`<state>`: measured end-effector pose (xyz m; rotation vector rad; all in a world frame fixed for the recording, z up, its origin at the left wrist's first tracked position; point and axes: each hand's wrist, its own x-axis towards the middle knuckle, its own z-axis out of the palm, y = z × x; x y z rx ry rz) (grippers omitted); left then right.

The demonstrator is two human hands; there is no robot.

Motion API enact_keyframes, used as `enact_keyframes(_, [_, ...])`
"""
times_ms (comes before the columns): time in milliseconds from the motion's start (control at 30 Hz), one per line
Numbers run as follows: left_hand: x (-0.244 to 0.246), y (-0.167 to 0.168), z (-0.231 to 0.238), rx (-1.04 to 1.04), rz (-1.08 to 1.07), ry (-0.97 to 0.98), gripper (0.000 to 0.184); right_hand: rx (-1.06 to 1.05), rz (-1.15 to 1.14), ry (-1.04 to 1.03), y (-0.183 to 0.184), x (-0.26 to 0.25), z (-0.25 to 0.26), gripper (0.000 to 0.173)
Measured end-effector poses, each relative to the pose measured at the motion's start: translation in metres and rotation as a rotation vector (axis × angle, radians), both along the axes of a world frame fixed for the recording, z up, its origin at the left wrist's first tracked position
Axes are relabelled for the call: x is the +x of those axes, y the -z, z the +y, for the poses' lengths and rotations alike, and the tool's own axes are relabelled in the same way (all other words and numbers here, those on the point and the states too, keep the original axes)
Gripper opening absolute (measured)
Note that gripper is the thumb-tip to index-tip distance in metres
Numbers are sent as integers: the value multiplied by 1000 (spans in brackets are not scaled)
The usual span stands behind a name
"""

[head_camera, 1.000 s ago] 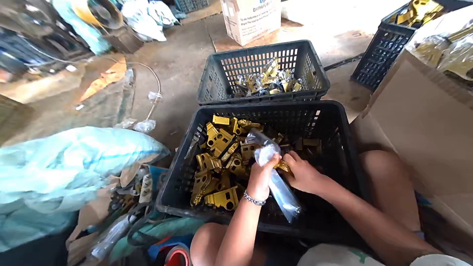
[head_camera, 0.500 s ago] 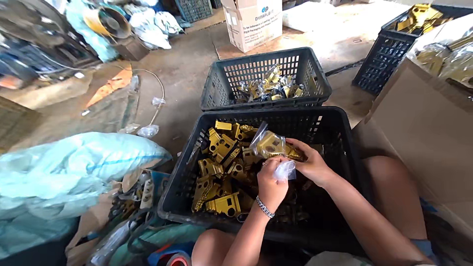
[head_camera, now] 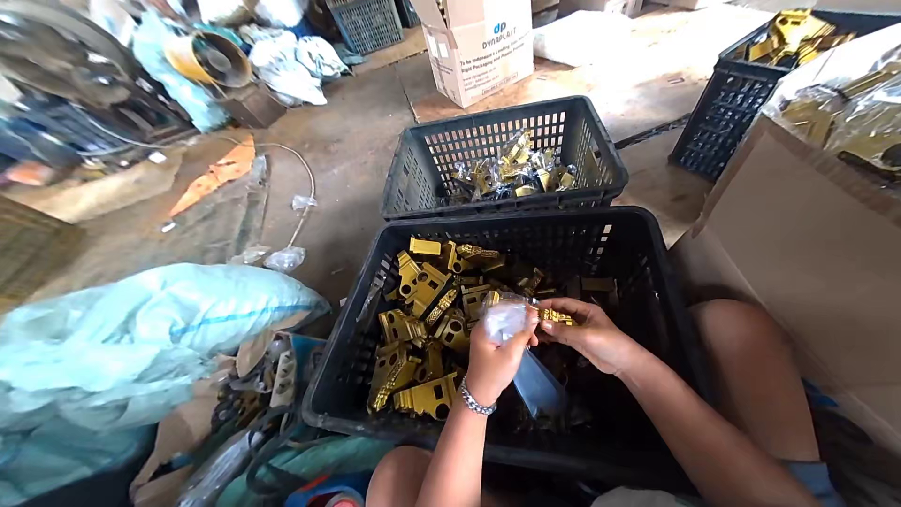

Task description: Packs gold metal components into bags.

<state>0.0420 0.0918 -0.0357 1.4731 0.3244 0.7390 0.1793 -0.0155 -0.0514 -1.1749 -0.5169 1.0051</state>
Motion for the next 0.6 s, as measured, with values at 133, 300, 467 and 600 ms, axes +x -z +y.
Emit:
enact_keyframes(133, [4, 16, -21, 245, 152, 161, 20, -128, -665, -36, 13, 10, 4, 57])
enact_keyframes(300, [0, 3, 1, -143, 297, -20, 33, -494, -1037, -784, -30, 50, -3, 20])
enact_keyframes(467, [1, -16, 12, -508, 347, -123, 25, -231, -1177, 27, -64, 73, 0, 40])
enact_keyframes(600, [10, 7, -4, -82, 388, -54, 20, -272, -815, -328, -44, 37, 3, 54])
